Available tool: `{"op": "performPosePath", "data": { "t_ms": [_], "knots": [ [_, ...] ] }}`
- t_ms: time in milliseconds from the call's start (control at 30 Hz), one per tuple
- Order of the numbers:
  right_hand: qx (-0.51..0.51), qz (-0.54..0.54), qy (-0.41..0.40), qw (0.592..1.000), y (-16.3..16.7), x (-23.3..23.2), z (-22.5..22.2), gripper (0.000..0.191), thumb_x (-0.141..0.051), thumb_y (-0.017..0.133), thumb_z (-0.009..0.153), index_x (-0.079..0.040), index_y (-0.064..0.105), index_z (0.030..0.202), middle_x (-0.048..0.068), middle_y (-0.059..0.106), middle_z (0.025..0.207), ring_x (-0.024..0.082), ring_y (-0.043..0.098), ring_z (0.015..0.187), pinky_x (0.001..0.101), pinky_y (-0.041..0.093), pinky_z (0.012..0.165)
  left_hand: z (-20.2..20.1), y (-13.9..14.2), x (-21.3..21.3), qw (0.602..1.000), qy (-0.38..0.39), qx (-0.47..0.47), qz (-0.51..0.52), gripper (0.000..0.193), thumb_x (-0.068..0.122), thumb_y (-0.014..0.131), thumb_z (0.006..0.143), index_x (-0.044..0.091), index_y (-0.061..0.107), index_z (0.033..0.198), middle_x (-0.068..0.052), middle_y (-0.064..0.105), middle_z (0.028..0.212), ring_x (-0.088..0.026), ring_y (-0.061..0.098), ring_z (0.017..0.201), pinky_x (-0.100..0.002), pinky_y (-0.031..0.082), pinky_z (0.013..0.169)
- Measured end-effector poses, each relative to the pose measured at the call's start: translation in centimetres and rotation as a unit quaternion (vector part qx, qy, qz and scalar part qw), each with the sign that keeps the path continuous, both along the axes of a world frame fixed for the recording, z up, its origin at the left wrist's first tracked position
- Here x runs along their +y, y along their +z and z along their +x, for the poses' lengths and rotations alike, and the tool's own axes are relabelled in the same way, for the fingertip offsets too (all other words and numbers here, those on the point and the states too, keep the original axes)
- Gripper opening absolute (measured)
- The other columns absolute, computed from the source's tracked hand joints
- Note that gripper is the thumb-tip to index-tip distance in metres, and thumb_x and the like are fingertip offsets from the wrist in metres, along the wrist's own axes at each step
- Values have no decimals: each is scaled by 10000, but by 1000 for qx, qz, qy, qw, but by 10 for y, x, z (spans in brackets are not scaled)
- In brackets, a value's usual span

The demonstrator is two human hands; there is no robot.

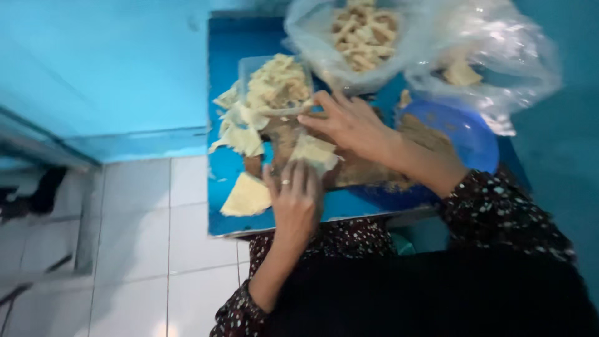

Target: The person folds thin square dough sheets by hand on a wooden board, pressing the edges to seal them, and places the folded pieces into a plastic bag with other finished pieces. They repeatedly take new flat dough squares from a pile, fold them over, and set the folded pieces aside while working through the stack.

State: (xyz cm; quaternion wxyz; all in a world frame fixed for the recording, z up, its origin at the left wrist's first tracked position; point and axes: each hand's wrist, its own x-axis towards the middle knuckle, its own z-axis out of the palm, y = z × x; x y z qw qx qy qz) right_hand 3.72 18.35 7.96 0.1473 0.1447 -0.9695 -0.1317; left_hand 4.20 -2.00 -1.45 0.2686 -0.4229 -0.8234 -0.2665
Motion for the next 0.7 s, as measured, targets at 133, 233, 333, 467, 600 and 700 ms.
{"op": "performPosePath", "data": {
  "t_ms": [133,233,333,467,600,700],
  "knots": [
    [-186,-269,-104,939,31,34,52,609,-146,609,928,-329,498,1498,80,722,1175,245,731,962,398,574,794,0,-7,4,1000,-8,-3,29,261,146,710,945,-7,709,1156,-153,678,1224,-296,635,1182,-644,268,1203],
    [-176,-332,-132,917,41,64,109,567,-140,590,978,-299,459,1506,64,792,1095,212,773,887,375,605,772,2,-6,6,998,-6,-30,56,275,136,727,961,-4,718,1198,-162,671,1263,-297,641,1186,-631,268,1233],
    [-121,-334,-148,923,25,79,146,554,-119,556,1038,-273,435,1555,94,773,1128,226,759,956,362,596,799,8,4,1,998,11,-35,53,216,148,737,952,36,729,1137,-158,668,1315,-315,633,1237,-621,230,1242],
    [-94,-381,-160,906,-10,80,167,712,-98,618,923,-230,366,1576,122,761,1141,241,763,936,360,624,838,19,21,-10,996,75,-37,42,111,179,758,948,115,749,1038,-125,660,1335,-316,590,1336,-655,157,1203],
    [-108,-374,-183,903,-24,85,181,740,-99,682,899,-248,375,1555,127,765,1086,278,767,946,392,612,788,20,30,-22,989,136,-60,20,129,228,777,913,136,753,999,-102,642,1379,-331,521,1387,-714,138,1169],
    [-137,-373,-187,898,-27,89,182,767,-94,701,856,-249,387,1539,116,764,1059,301,758,895,416,600,749,14,29,-26,987,129,-88,45,128,258,779,912,162,764,995,-97,629,1359,-313,515,1401,-737,142,1143]
  ]
}}
